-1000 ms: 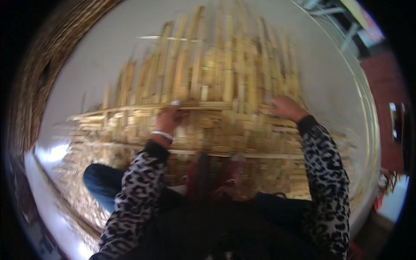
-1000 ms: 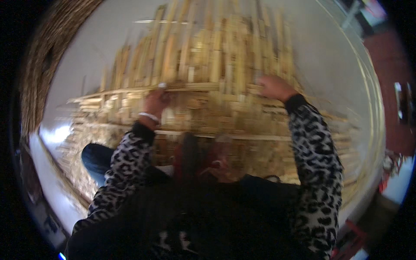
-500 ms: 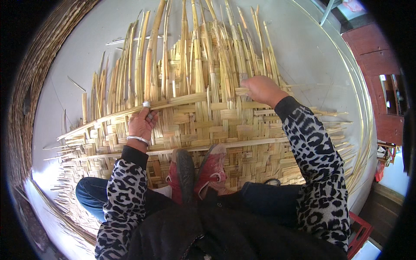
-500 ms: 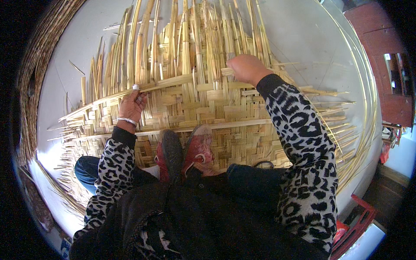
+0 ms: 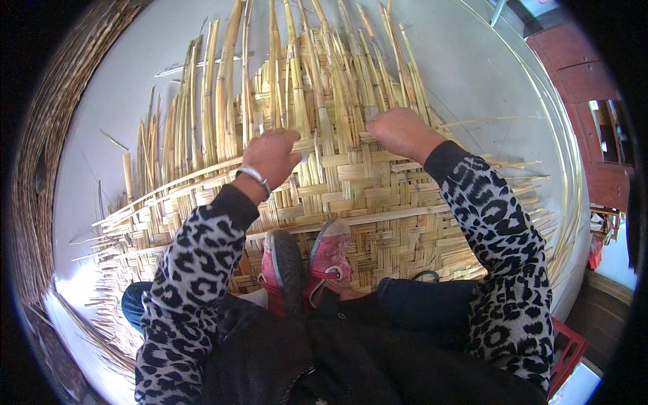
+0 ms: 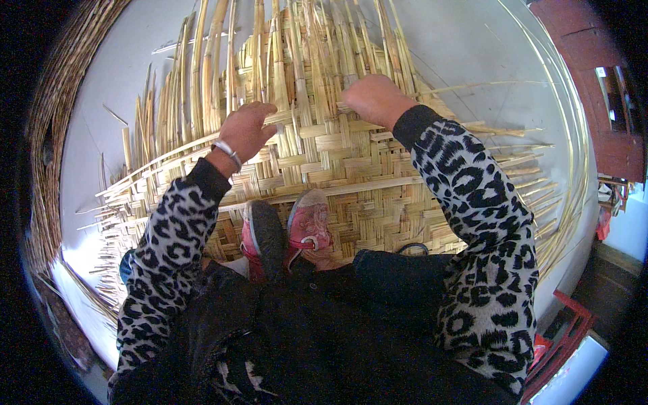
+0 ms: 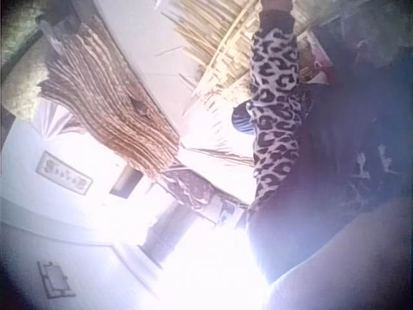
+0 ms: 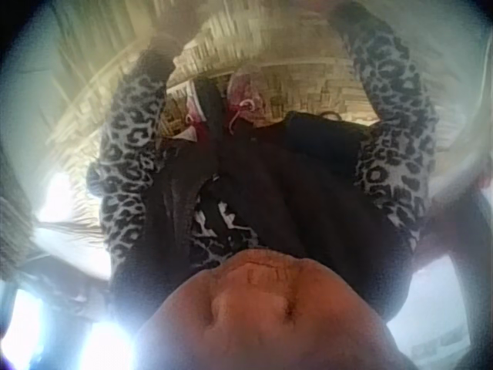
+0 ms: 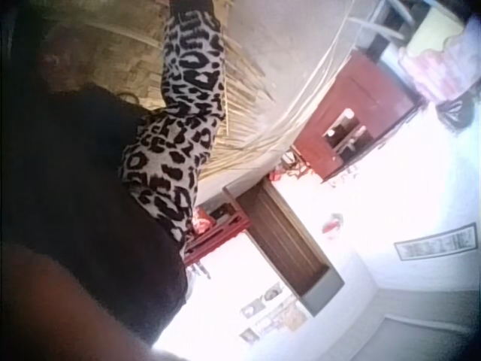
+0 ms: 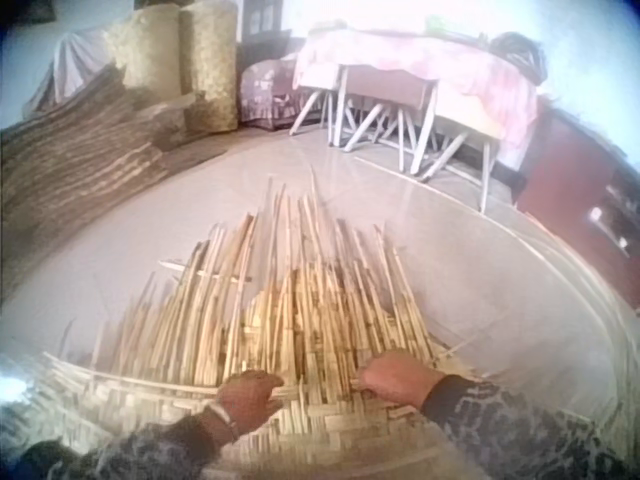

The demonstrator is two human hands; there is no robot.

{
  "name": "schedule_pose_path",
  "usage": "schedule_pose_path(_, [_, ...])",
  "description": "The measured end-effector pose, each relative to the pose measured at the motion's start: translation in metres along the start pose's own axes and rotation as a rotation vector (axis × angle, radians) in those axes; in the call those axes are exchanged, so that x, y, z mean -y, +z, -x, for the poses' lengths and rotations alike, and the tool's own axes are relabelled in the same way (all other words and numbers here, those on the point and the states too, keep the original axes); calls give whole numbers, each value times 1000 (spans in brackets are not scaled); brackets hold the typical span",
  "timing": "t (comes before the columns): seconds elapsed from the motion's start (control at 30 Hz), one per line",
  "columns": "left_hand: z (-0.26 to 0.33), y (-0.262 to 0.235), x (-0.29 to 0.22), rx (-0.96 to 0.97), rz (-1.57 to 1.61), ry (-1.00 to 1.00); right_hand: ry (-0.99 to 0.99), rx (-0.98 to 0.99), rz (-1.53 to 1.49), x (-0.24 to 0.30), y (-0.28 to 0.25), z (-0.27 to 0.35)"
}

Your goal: The person sits on the floor and weaves a large mat using thin bamboo strips. They interlace the strips by hand, periodically adjusting the mat and adding new strips to continue the pattern.

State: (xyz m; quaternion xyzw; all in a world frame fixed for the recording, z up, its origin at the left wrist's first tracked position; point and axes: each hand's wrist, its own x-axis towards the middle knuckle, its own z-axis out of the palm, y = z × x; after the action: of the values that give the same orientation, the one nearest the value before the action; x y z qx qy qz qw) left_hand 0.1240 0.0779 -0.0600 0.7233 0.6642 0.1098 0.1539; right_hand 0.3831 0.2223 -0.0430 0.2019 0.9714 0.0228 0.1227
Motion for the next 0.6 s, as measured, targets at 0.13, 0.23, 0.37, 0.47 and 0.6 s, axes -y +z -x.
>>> schedule_pose_path(0.13, [-22,3,7,221,-42,-63,28,27,-39,0,-3,0])
schedule_pose_path(0.23, [-30,3,14,294,-3,-31,56,83,-106,-3,-5,2])
schedule_pose_path(0.37, [-31,4,16,330,38,-34,36,123,-276,-10,-3,1])
schedule_pose_path(0.47, [-28,7,15,292,68,-14,80,202,-436,-16,1,0])
schedule_pose_path(0.6, [-24,10,16,273,85,-12,60,197,-472,-18,9,1])
